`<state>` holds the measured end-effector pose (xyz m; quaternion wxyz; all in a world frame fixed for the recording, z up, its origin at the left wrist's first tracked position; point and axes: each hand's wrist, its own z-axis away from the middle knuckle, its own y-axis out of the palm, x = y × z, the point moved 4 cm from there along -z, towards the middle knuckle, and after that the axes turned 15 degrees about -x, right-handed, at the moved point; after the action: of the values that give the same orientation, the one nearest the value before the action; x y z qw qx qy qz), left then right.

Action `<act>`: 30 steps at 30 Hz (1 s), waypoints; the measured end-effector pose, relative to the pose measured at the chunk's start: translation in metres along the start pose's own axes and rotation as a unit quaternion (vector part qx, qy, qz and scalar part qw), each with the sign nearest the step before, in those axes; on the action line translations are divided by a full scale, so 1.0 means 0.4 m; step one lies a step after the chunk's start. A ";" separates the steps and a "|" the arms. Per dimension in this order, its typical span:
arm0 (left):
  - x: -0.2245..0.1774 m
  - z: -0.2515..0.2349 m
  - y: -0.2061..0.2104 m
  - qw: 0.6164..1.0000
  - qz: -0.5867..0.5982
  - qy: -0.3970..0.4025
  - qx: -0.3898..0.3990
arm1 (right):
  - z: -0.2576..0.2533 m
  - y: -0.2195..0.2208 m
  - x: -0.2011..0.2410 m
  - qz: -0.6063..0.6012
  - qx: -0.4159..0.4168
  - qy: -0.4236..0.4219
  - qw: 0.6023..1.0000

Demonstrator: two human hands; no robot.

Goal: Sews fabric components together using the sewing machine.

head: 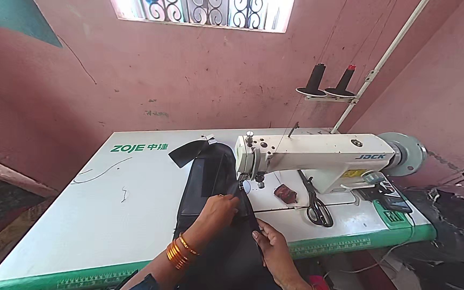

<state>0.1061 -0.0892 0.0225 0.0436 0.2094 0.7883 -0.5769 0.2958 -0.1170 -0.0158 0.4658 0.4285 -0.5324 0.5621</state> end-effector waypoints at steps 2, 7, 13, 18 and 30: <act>0.041 0.064 0.028 0.980 0.015 0.058 -0.188 | 0.012 -0.005 -0.010 0.070 0.006 -0.080 0.994; 0.159 0.179 0.004 0.922 0.221 -0.134 -0.288 | 0.013 0.003 -0.016 0.085 0.022 -0.065 0.994; 0.150 0.187 0.028 0.942 0.175 -0.092 -0.270 | 0.016 0.003 -0.020 0.074 0.015 -0.057 0.996; 0.042 0.147 0.000 0.946 0.167 -0.075 -0.268 | 0.012 0.003 -0.034 0.049 0.013 -0.070 0.996; 0.094 0.139 -0.011 0.752 0.486 -0.313 -0.318 | 0.010 -0.002 -0.036 0.036 0.025 -0.067 0.997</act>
<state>0.0606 -0.1314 -0.0037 0.6264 0.3455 0.6606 -0.2276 0.2995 -0.1218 -0.0293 0.3978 0.4573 -0.5635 0.5613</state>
